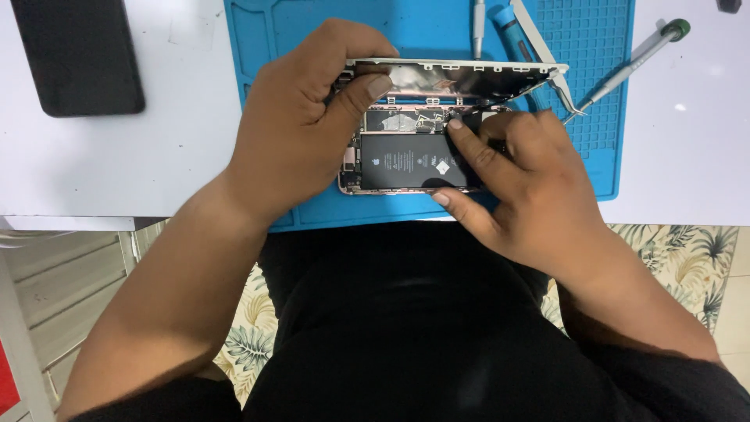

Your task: The person uses a screwdriver to remove internal screws from a smartphone, removes the SIM tray, inserts a new battery, and then snaps the screen back into place to reassemble the device.

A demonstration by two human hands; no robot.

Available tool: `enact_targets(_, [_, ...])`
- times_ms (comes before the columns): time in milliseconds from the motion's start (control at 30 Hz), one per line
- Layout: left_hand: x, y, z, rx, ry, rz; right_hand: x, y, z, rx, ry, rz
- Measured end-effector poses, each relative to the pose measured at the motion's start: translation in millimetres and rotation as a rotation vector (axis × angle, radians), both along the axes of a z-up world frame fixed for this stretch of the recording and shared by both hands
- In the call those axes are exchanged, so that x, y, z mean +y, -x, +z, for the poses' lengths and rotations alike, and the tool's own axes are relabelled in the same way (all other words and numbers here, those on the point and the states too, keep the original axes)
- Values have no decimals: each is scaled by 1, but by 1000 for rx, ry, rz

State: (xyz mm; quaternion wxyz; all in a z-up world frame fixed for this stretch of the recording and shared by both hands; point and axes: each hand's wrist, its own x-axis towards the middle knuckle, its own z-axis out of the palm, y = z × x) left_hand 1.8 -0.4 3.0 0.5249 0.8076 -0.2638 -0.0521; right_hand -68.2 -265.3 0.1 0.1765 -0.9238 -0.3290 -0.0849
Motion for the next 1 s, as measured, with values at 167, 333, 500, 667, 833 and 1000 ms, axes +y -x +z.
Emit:
enact_targets(167, [1,-3,-1,11,23,-23,4,1,3,56,-9,-22])
enact_targets(333, [2,-5,-1,41,13,-44,11,5,1,72,-23,-109])
enact_targets(500, [2,-6,-1,72,45,-55,14,5,1,86,-61,-132])
enact_targets(667, [3,-8,-3,42,40,-55,22,10,-1,42,-41,-177])
enact_targets(833, [3,-10,-2,59,71,-85,23,9,-1,26,-23,-193])
enact_targets(1000, [2,-10,-2,78,65,-66,19,6,0,52,-52,-179])
